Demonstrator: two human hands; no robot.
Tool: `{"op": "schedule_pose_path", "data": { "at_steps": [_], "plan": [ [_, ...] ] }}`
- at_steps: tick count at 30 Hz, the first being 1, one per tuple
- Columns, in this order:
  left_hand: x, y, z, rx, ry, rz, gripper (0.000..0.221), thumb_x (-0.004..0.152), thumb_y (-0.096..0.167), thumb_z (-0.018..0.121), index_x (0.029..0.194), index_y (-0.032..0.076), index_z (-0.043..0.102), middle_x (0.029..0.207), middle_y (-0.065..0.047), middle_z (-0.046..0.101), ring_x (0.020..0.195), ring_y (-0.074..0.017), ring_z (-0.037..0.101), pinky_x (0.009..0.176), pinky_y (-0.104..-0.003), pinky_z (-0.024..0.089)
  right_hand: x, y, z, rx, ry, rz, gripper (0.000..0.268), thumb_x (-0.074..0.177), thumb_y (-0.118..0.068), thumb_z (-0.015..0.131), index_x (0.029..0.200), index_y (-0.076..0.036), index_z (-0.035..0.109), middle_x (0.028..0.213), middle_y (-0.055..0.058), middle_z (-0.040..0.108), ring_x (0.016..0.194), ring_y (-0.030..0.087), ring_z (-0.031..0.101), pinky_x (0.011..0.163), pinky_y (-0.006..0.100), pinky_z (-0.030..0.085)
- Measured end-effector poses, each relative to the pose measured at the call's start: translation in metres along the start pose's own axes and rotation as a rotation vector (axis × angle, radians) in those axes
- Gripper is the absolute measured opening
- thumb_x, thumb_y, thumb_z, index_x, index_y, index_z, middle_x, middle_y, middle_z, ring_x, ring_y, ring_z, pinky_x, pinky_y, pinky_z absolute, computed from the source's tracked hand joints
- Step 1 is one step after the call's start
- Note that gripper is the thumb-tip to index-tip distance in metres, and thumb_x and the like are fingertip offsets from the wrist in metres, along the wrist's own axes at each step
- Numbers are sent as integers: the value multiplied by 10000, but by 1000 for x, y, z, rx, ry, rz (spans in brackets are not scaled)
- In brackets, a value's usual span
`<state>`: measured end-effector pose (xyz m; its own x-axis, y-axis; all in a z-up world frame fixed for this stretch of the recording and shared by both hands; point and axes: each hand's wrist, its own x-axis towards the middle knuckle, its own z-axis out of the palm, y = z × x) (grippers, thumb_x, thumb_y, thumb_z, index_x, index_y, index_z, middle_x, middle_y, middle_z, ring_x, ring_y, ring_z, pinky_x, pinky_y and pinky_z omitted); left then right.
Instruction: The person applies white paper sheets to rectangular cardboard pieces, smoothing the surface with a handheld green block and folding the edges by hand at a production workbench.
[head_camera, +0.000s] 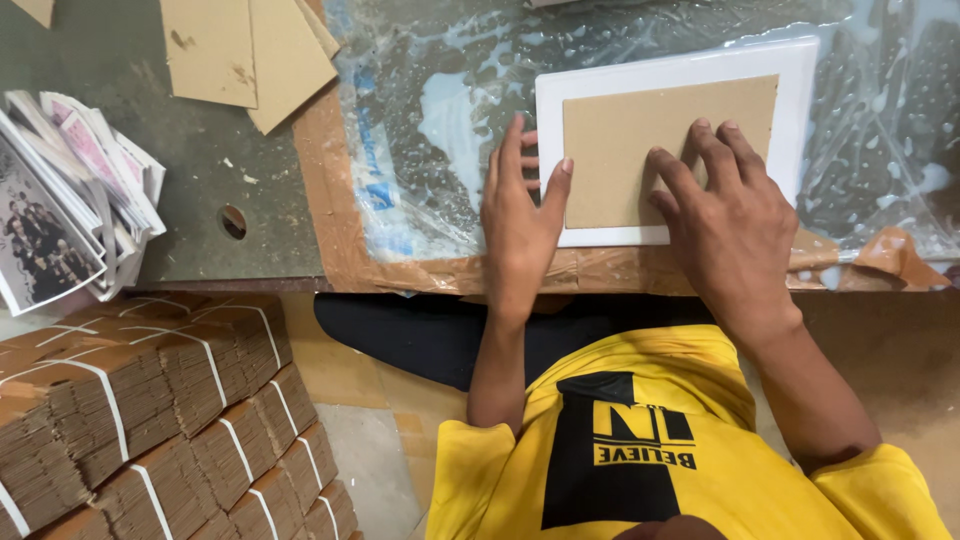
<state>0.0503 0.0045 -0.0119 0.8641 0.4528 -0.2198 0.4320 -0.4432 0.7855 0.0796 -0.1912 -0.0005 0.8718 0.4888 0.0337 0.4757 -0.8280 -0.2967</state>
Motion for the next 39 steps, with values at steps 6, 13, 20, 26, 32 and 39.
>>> {"op": "schedule_pose_path", "data": {
  "at_steps": [6,13,20,26,32,39],
  "plan": [
    [10,-7,3,17,-36,-84,551,955,277,703,1422,21,558,1201,-131,645,917,-205,672,804,-347,586,-1,-6,1,15,9,24,410,884,-232,818,1274,-200,694,1415,137,637,1316,361,622,936,432,575],
    [1,-8,12,184,89,175,483,973,280,734,1396,78,618,1254,-135,625,1150,-301,626,989,-439,529,-1,-4,4,44,22,33,411,886,-226,816,1273,-190,684,1410,144,636,1300,376,627,916,443,570],
    [-20,-4,25,217,160,289,619,986,129,677,1550,55,432,1338,-151,582,1202,-347,593,1030,-464,515,-3,-5,5,26,27,14,400,910,-221,812,1284,-177,677,1426,154,624,1313,383,623,934,445,576],
    [-18,-15,35,338,200,296,661,909,-163,561,1529,57,495,1317,-145,597,1147,-330,616,981,-439,555,-2,-8,3,3,-1,16,424,922,-204,814,1321,-167,675,1452,166,614,1333,390,617,927,450,575],
    [-18,-20,44,466,158,324,680,904,-184,585,1540,37,491,1384,-179,572,1155,-340,599,999,-442,560,1,-8,1,-3,-27,19,415,930,-202,822,1311,-152,665,1432,171,599,1367,402,608,994,444,569],
    [-21,-17,40,611,128,382,644,928,-139,624,1519,96,523,1478,-208,525,1180,-348,577,1025,-443,554,5,-10,-4,-12,-52,22,440,916,-203,838,1323,-155,676,1438,167,596,1344,391,600,1020,440,565]
  ]
}}
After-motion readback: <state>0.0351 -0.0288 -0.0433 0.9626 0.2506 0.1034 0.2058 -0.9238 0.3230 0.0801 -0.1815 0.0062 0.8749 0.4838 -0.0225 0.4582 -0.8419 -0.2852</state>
